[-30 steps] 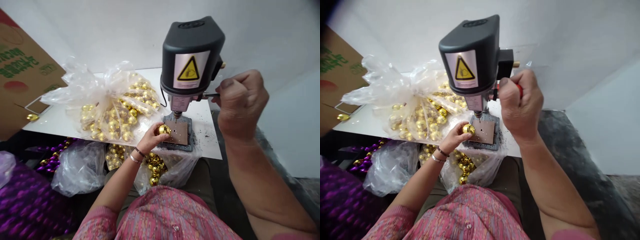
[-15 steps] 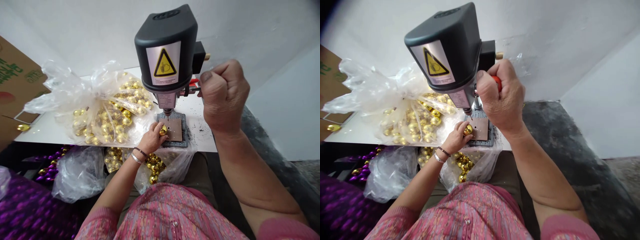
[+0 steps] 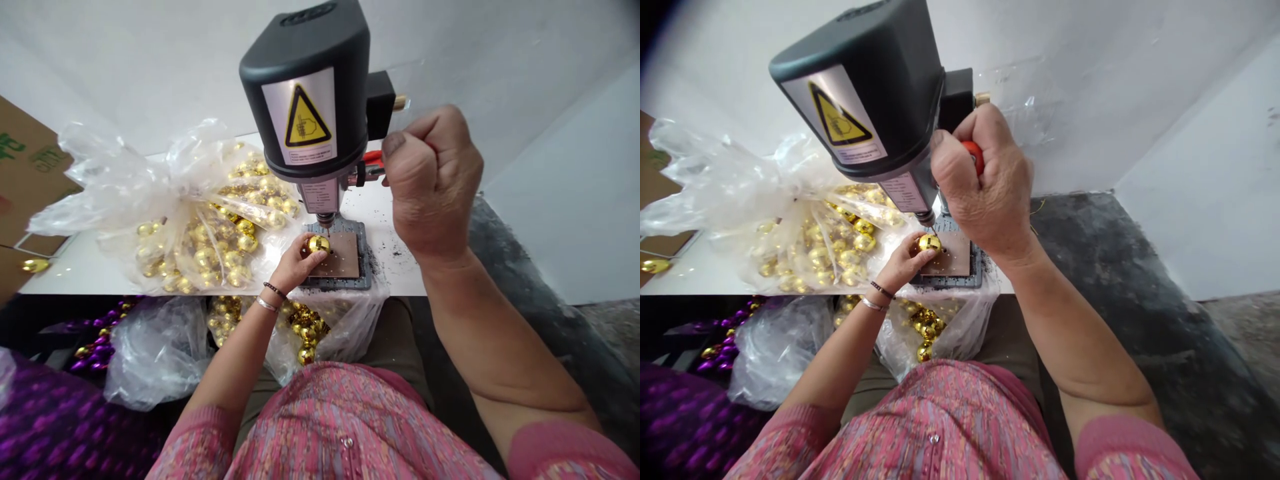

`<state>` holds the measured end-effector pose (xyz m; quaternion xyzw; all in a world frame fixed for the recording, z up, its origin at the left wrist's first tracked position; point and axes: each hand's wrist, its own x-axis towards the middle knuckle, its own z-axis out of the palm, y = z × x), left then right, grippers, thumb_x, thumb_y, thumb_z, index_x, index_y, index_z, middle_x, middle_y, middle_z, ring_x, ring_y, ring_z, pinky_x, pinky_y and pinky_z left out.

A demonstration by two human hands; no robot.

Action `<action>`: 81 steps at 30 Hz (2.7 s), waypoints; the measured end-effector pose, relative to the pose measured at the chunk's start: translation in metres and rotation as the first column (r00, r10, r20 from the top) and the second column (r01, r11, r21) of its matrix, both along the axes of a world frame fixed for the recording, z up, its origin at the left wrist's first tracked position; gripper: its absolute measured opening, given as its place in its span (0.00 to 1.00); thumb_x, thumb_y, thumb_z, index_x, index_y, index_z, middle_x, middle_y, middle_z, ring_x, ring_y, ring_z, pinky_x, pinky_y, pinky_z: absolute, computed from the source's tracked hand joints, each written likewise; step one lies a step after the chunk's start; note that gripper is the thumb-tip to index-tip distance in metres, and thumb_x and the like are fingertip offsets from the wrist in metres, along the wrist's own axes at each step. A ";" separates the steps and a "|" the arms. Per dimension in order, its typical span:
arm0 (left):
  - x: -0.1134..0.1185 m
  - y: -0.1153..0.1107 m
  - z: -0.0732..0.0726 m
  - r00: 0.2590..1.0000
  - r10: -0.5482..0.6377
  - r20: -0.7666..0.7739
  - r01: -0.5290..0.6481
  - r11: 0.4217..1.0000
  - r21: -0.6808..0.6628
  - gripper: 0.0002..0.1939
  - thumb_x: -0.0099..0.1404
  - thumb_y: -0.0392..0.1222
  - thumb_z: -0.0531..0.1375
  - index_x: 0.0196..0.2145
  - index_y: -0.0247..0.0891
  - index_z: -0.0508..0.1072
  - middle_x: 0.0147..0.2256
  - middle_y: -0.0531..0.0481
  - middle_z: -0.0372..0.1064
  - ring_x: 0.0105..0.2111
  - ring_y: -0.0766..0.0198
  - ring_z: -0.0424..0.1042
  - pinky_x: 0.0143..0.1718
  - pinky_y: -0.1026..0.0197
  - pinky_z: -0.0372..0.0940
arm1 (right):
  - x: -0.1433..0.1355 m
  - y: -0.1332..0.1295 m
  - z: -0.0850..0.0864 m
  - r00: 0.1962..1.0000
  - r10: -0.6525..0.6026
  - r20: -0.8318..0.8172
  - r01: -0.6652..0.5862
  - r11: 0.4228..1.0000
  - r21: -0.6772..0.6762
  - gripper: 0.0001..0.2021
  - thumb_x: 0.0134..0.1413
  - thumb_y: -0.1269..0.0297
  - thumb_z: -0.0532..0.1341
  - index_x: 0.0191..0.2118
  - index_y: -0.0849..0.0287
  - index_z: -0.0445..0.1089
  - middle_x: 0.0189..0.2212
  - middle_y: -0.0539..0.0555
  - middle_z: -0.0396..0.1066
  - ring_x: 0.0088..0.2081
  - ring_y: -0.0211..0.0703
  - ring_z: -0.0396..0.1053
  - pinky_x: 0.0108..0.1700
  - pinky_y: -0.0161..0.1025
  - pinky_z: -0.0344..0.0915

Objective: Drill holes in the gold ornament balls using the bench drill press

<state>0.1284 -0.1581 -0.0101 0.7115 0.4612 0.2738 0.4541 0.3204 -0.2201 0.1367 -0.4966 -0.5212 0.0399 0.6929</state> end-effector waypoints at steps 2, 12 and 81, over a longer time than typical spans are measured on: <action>0.005 -0.001 0.002 0.996 0.039 -0.076 -0.037 0.999 0.031 0.27 0.58 0.49 0.67 0.53 0.36 0.71 0.42 0.47 0.75 0.38 0.64 0.72 0.42 0.61 0.67 | 0.000 0.001 0.001 1.000 0.005 -0.006 -0.005 1.000 0.001 0.15 0.56 0.54 0.56 0.27 0.61 0.58 0.21 0.44 0.56 0.25 0.24 0.53 0.31 0.29 0.53; 0.030 -0.003 0.022 0.973 -0.005 -0.232 0.020 0.998 0.062 0.23 0.53 0.42 0.69 0.47 0.35 0.76 0.37 0.50 0.76 0.36 0.63 0.72 0.40 0.62 0.66 | 0.001 -0.001 0.000 1.000 0.001 0.013 -0.001 1.000 -0.010 0.16 0.57 0.53 0.56 0.28 0.60 0.57 0.22 0.45 0.56 0.26 0.25 0.53 0.32 0.29 0.54; -0.051 -0.122 0.176 0.938 0.345 -0.024 -0.094 0.320 0.943 0.11 0.66 0.33 0.60 0.45 0.40 0.75 0.40 0.48 0.77 0.41 0.62 0.74 0.48 0.59 0.69 | 0.014 -0.008 0.001 0.923 -0.075 0.379 0.152 0.972 -0.179 0.16 0.61 0.58 0.47 0.28 0.61 0.62 0.21 0.49 0.61 0.27 0.30 0.56 0.34 0.33 0.54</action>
